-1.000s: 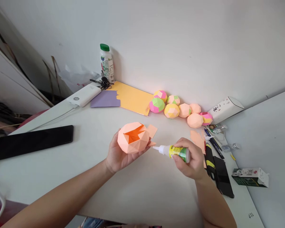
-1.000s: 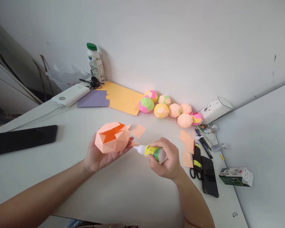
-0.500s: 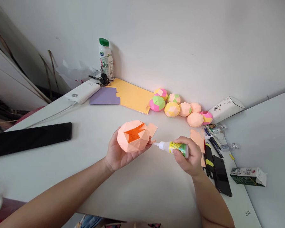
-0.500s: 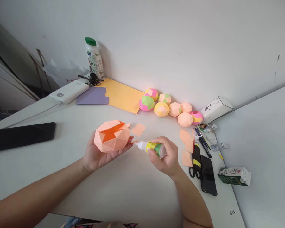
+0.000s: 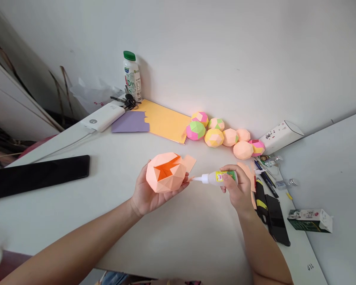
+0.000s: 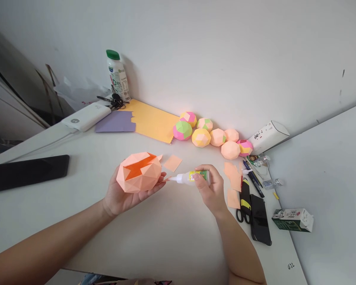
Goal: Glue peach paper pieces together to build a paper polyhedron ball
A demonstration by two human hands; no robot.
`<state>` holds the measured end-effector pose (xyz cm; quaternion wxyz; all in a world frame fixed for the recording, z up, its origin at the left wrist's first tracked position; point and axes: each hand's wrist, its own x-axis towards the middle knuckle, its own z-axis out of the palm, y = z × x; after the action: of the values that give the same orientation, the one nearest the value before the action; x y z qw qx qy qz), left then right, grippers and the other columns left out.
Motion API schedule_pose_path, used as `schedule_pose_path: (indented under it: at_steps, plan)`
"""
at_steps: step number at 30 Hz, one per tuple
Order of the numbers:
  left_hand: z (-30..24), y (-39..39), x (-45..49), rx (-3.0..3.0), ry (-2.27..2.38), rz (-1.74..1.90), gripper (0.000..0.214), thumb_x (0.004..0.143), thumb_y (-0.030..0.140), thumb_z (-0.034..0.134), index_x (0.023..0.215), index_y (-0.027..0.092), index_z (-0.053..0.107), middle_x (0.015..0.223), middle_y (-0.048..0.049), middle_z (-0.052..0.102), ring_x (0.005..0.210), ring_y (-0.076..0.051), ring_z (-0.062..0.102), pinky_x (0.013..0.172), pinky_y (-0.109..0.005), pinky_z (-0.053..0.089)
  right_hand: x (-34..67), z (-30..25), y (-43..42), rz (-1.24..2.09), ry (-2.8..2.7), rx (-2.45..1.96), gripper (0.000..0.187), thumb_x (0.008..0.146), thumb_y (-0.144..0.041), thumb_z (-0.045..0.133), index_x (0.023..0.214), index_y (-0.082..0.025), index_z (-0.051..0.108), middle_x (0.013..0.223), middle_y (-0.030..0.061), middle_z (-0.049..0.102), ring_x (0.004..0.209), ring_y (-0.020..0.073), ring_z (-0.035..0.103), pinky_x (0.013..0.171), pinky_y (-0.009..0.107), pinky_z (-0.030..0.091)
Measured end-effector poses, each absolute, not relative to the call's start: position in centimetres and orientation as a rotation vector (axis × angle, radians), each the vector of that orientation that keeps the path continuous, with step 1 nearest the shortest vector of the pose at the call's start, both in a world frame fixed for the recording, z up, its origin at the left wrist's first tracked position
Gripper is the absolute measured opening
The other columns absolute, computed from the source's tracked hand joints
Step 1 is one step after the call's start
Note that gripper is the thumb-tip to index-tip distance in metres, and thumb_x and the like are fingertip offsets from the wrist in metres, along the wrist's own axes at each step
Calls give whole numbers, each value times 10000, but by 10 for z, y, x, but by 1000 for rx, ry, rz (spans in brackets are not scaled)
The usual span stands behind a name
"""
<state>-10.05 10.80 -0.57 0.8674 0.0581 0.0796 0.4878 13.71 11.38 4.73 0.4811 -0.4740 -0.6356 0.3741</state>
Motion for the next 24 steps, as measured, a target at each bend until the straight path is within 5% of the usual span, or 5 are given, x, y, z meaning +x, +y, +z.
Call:
schedule_pose_path:
  at_steps: [16,24]
  plan:
    - [-2,108,-101,114,211,1004,671,859,523,468,1397,131,382,1121,-186,664,1076,-328,637,1027,-456,418,135,50,110,837,-1543,-1201,194,850,-401,615,899,-214,605,796,14,555,561,113,475,471,246,360]
    - [-8,107,-101,96,168,1014,596,872,531,454,1294,114,508,1122,-206,672,1117,-326,626,1049,-451,417,134,48,111,913,-1527,-1202,206,846,-414,623,892,-215,599,753,-9,525,520,92,443,463,241,344]
